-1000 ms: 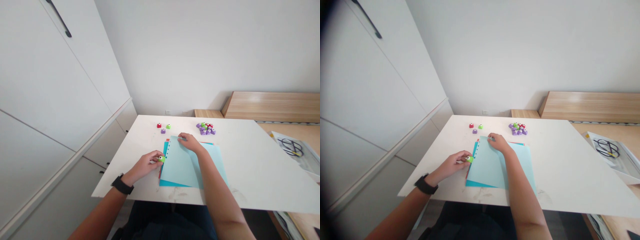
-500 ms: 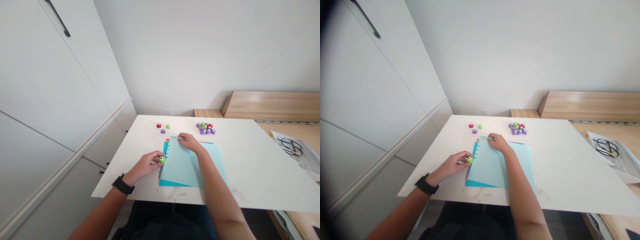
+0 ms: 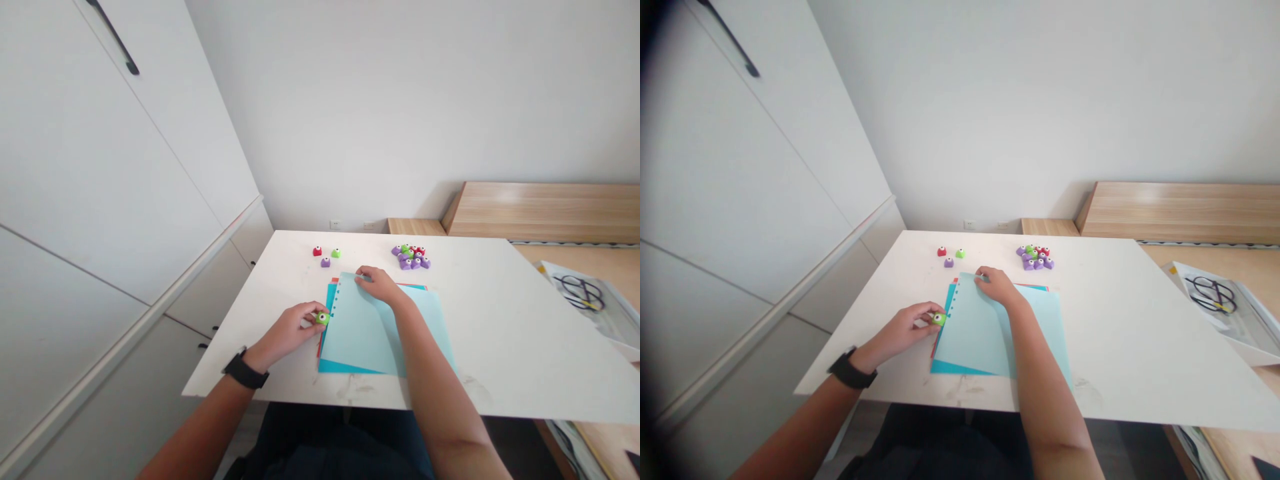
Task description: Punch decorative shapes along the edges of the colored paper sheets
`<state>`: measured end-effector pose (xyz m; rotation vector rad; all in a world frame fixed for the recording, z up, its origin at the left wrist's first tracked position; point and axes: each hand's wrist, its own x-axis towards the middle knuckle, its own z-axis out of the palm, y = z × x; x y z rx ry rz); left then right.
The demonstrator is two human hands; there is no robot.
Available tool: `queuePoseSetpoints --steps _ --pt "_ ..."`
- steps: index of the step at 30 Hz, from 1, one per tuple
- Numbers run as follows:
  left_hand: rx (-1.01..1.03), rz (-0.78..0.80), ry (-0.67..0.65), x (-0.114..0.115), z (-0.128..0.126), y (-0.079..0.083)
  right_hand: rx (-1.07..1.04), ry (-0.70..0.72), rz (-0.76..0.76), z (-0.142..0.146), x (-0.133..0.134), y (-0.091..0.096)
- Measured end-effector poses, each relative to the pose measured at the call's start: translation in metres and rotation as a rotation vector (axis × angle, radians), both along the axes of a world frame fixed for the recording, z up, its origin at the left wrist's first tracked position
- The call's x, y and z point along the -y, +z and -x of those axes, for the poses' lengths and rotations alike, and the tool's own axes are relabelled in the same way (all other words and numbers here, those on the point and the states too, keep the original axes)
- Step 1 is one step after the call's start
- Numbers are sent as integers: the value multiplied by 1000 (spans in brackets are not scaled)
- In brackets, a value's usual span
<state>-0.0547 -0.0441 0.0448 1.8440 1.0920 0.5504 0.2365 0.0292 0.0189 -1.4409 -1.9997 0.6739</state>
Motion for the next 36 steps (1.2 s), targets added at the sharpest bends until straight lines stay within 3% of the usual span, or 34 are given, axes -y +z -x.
queuePoseSetpoints --steps 36 --pt "-34 -60 -32 0 0 0 -27 4 -19 -2 -2 -3"
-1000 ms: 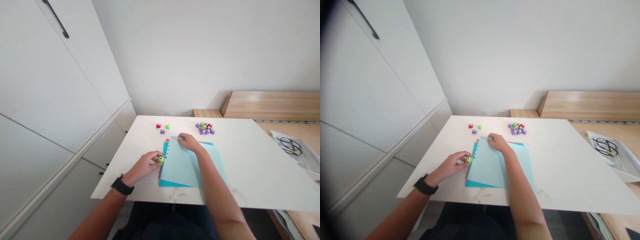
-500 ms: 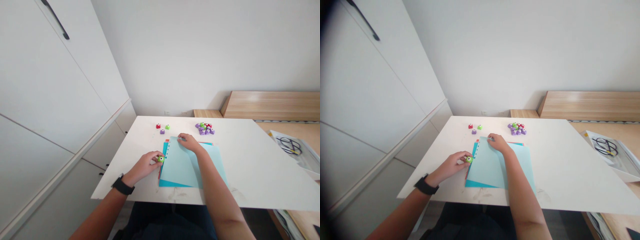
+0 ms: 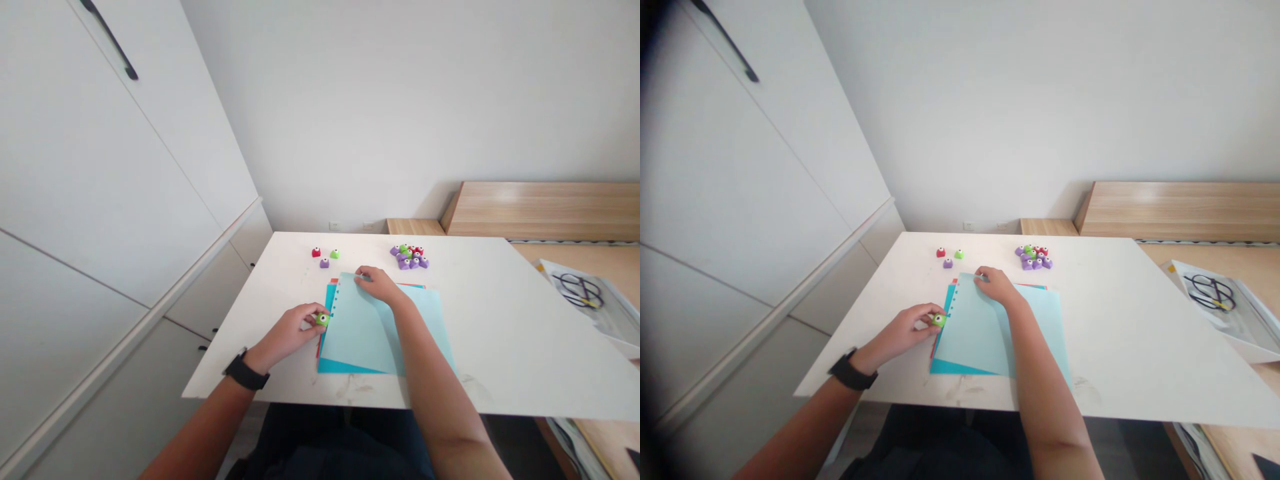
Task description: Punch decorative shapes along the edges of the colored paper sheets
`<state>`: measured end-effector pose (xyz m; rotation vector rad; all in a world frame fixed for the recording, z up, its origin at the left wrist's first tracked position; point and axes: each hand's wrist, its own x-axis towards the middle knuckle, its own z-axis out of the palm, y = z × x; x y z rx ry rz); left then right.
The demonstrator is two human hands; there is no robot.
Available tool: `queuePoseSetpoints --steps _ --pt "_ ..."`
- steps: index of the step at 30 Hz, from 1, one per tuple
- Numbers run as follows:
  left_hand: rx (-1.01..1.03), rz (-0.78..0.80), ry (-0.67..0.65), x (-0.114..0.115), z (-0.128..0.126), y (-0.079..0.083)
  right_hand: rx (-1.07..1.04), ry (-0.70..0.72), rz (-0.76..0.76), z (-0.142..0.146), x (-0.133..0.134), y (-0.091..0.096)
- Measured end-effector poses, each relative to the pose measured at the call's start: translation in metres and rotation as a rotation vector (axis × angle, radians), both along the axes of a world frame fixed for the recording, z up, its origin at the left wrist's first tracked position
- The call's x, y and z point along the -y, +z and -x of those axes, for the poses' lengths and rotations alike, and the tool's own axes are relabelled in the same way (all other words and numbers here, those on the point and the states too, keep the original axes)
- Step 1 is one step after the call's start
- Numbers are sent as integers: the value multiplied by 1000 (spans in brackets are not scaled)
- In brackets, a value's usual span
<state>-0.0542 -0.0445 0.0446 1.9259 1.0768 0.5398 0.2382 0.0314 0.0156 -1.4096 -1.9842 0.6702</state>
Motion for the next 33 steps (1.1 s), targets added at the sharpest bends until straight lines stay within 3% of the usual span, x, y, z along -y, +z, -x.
queuePoseSetpoints --steps 18,33 --pt "33 52 -22 -5 2 3 -13 -15 29 3 4 7" --pt "70 96 -25 -5 1 -1 22 -30 24 3 1 1"
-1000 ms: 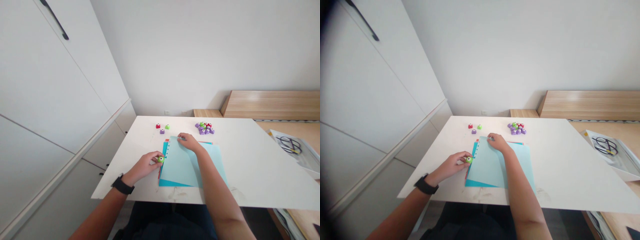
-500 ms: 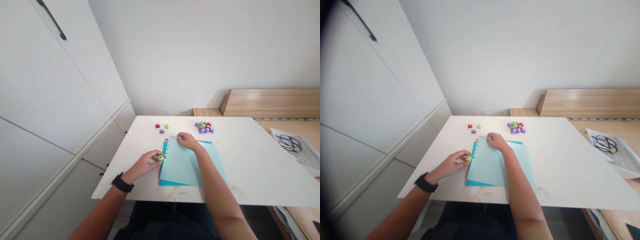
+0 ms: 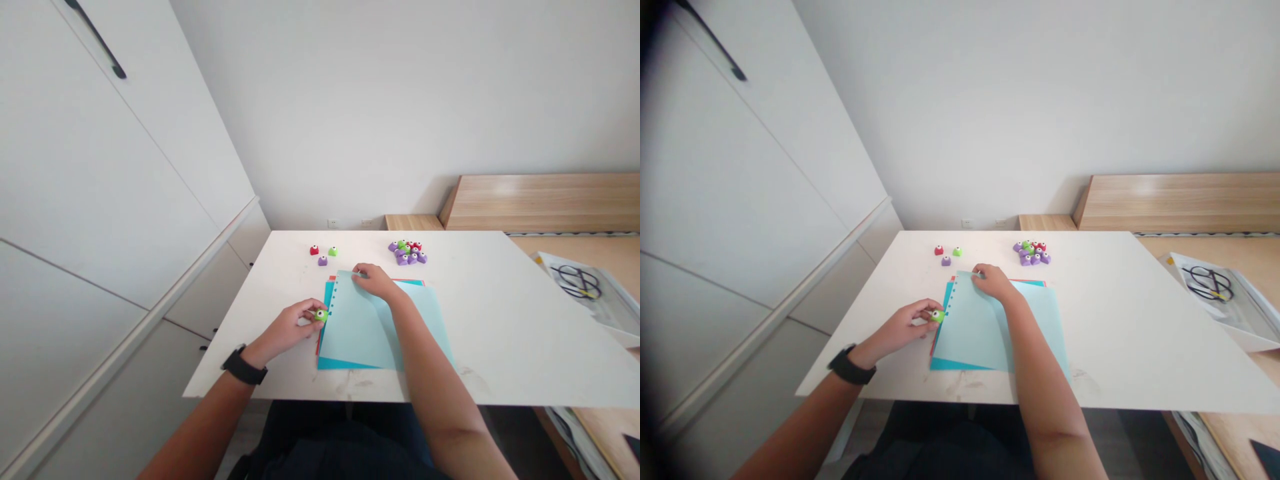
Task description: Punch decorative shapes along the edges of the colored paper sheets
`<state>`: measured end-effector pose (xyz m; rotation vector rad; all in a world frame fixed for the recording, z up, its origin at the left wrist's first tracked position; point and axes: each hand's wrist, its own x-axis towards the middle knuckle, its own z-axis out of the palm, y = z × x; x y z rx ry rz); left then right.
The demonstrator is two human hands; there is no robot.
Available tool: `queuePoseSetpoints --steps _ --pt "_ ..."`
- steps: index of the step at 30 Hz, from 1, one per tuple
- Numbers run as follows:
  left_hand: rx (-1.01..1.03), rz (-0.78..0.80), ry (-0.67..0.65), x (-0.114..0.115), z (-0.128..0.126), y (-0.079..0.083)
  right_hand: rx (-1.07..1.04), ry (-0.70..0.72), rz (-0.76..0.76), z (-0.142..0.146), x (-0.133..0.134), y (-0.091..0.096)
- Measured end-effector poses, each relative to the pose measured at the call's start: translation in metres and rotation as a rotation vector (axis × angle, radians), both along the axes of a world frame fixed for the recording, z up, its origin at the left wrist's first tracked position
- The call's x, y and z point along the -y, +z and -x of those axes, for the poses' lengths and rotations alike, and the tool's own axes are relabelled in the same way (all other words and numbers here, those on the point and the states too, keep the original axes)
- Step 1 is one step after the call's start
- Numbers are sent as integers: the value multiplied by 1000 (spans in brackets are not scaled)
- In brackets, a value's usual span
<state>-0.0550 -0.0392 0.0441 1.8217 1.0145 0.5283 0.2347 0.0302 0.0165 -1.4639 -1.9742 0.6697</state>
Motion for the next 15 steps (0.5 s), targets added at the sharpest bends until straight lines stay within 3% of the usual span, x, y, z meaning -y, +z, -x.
queuePoseSetpoints --steps 15 --pt "-67 -87 16 5 -4 10 9 -10 12 1 -1 1"
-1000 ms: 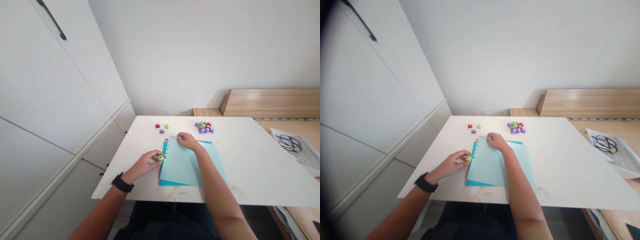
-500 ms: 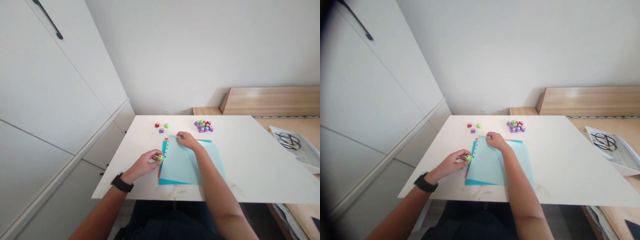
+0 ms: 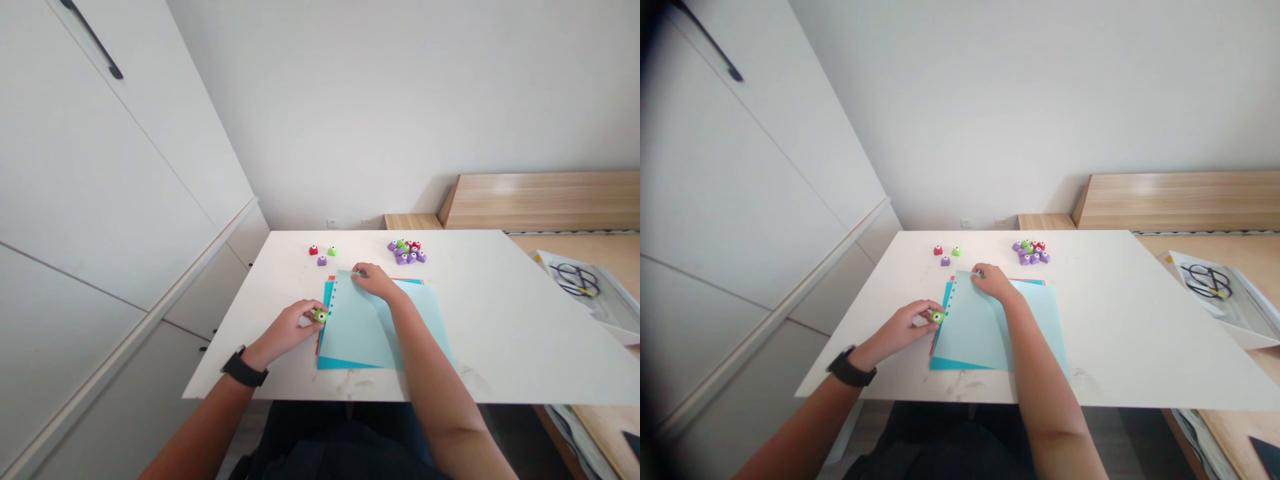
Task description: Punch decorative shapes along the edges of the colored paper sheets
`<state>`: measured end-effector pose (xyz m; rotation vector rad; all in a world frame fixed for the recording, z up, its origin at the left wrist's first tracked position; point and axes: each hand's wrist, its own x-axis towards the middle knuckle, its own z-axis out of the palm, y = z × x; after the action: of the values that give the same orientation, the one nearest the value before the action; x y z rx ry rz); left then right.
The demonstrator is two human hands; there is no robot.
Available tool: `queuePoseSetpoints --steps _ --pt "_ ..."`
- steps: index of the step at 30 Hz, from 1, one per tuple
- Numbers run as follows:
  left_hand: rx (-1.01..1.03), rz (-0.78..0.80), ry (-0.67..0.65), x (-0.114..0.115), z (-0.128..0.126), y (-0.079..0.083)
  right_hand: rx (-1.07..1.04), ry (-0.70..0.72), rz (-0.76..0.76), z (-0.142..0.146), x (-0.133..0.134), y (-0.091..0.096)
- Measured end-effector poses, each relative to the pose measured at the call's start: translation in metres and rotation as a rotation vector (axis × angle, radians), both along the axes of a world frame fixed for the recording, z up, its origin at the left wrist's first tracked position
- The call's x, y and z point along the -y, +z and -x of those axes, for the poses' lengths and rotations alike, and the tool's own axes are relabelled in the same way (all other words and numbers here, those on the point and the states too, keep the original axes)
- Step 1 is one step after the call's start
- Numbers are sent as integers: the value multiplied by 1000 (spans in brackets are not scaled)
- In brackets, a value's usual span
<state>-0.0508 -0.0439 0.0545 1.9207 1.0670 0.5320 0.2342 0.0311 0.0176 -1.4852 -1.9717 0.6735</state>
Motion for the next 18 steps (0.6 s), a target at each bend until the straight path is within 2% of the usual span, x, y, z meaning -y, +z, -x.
queuePoseSetpoints --steps 9,18 --pt "-15 -29 -3 -1 1 -6 -9 -2 -3 0 0 1" --pt "10 71 1 2 0 -6 -14 -9 -15 0 -1 -1"
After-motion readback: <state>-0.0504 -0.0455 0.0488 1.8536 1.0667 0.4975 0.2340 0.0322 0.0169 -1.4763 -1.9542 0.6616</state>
